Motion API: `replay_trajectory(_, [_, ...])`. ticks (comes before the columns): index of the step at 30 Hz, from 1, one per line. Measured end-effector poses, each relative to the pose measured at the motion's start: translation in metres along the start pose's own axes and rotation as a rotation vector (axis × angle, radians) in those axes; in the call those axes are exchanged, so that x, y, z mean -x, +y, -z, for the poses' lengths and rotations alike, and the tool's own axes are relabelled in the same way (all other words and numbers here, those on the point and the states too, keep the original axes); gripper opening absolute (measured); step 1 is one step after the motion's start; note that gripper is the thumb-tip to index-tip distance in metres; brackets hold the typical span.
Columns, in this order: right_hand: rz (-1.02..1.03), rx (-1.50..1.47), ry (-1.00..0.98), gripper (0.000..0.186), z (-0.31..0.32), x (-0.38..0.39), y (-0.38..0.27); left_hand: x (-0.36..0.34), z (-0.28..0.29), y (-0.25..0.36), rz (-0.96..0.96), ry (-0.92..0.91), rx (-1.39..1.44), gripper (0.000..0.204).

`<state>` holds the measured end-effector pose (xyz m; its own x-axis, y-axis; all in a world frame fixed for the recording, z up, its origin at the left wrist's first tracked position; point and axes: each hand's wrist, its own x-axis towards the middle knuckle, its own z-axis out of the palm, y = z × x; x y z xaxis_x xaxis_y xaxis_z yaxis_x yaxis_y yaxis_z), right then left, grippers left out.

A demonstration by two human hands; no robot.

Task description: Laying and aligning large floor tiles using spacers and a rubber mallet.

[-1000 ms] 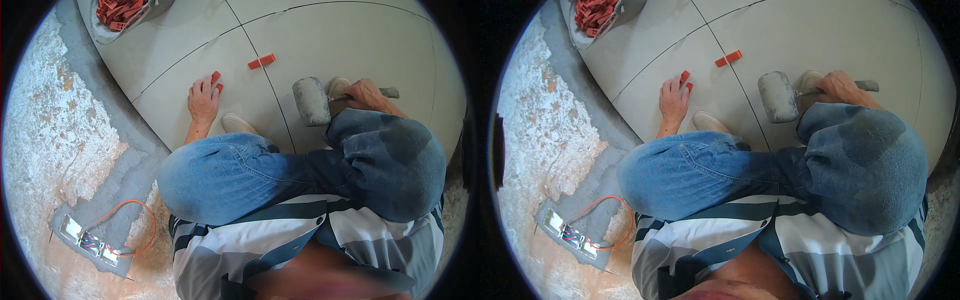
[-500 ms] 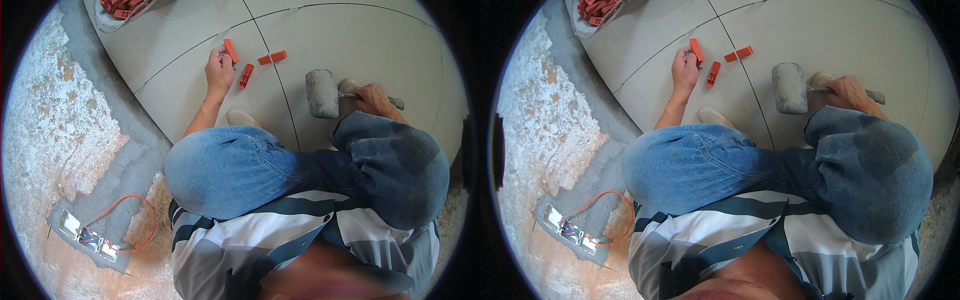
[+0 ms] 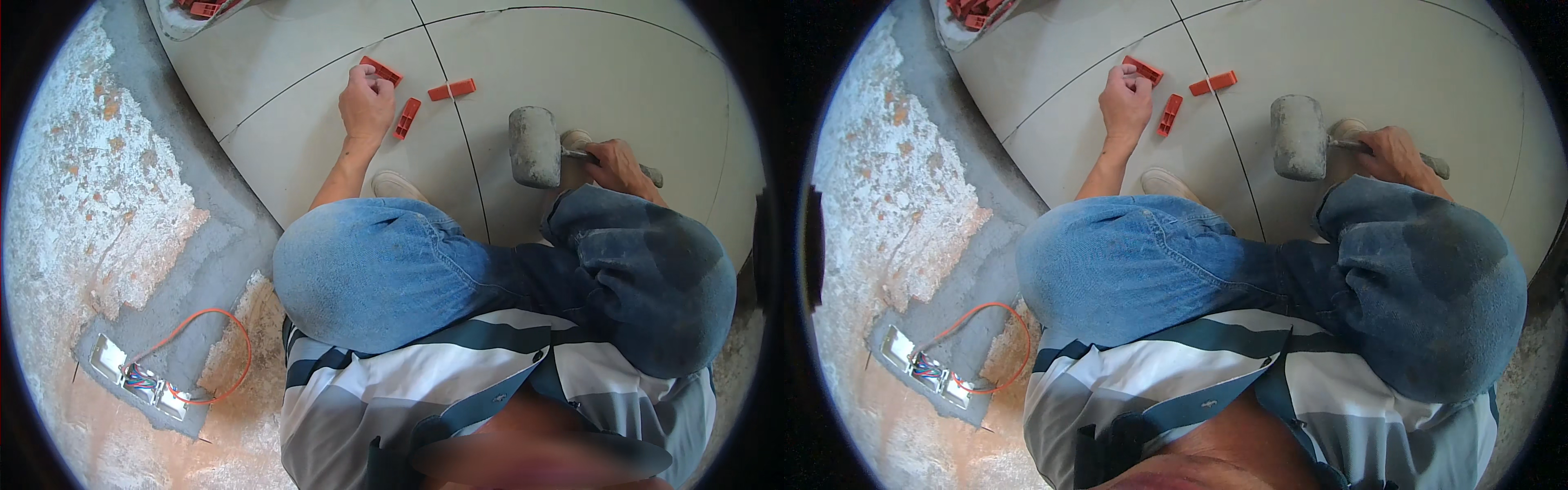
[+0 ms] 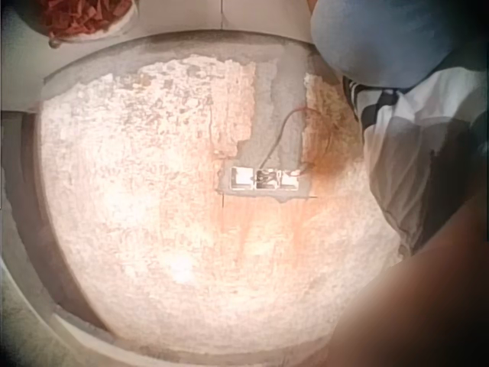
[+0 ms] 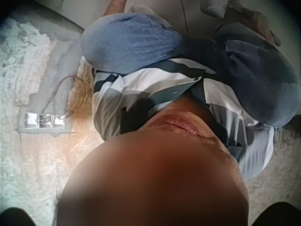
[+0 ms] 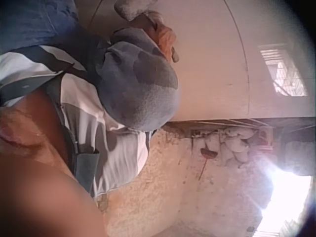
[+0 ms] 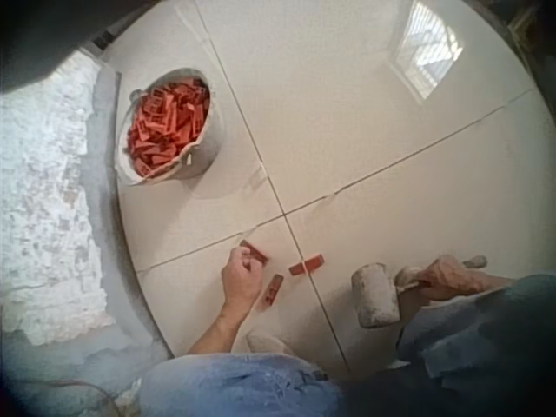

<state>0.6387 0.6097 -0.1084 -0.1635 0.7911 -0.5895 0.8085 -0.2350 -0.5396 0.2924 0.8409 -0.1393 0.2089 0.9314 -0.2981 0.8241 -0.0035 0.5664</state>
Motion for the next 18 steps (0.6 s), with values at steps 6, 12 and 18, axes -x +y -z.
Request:
replay_trajectory(6, [-0.009, -0.012, 0.016, 0.016, 0.001, 0.004, 0.001, -0.003, -0.004, 0.025, 0.087, -0.019, -0.135, 0.033])
replay_trajectory(12, [0.0, -0.014, 0.034, 0.016, -0.005, 0.001, 0.003, -0.005, -0.006, 0.021, 0.063, -0.038, -0.084, 0.03])
replay_trajectory(18, [-0.036, -0.022, 0.002, 0.016, 0.0, 0.002, 0.0, -0.012, -0.017, 0.021, -0.102, -0.118, -0.063, 0.028])
